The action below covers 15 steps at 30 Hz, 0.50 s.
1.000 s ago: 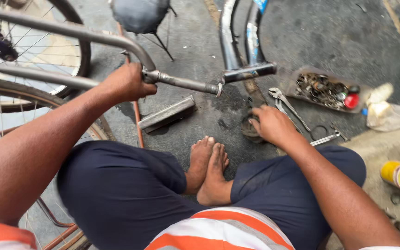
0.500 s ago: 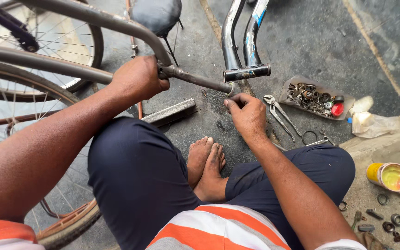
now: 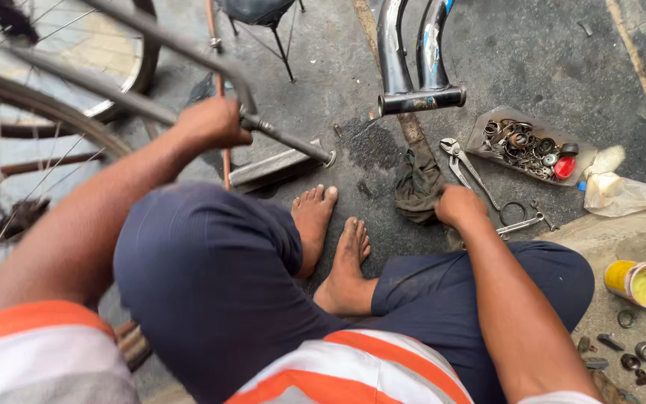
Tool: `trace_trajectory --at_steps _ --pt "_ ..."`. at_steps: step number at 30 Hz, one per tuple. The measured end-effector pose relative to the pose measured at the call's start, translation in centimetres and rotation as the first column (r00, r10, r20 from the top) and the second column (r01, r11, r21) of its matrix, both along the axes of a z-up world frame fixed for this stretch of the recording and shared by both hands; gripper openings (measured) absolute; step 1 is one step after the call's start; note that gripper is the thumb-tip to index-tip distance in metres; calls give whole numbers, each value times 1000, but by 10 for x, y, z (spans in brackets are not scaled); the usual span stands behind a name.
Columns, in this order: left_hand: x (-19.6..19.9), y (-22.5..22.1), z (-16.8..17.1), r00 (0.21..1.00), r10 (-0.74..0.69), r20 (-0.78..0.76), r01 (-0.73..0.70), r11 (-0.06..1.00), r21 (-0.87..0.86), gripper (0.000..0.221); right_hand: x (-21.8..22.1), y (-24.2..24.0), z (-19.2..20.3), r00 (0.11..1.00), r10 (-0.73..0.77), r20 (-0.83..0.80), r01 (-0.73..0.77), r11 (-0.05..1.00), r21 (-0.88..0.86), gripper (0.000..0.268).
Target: The person cleans and reassembles a bicycle fork assembly using a hammer and a cloth, then attempts to fit the fork into the head tube of a bicycle frame.
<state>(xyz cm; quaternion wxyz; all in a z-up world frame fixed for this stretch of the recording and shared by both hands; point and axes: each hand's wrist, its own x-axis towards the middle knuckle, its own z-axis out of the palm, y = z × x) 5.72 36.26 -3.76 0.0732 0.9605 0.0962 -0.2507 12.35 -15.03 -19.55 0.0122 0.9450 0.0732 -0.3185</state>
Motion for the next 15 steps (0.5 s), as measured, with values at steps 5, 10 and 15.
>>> trace_trajectory --at_steps 5,10,15 --pt "10 34 -73 961 220 -167 -250 950 -188 41 10 -3 -28 997 76 -21 -78 980 -180 50" --pt "0 53 -124 967 208 -146 -238 941 -240 37 -12 25 -18 972 96 214 -109 993 51 32" --pt "-16 62 -152 988 107 -111 -133 956 -260 37 -63 70 21 726 638 -258 -599 770 220 33"
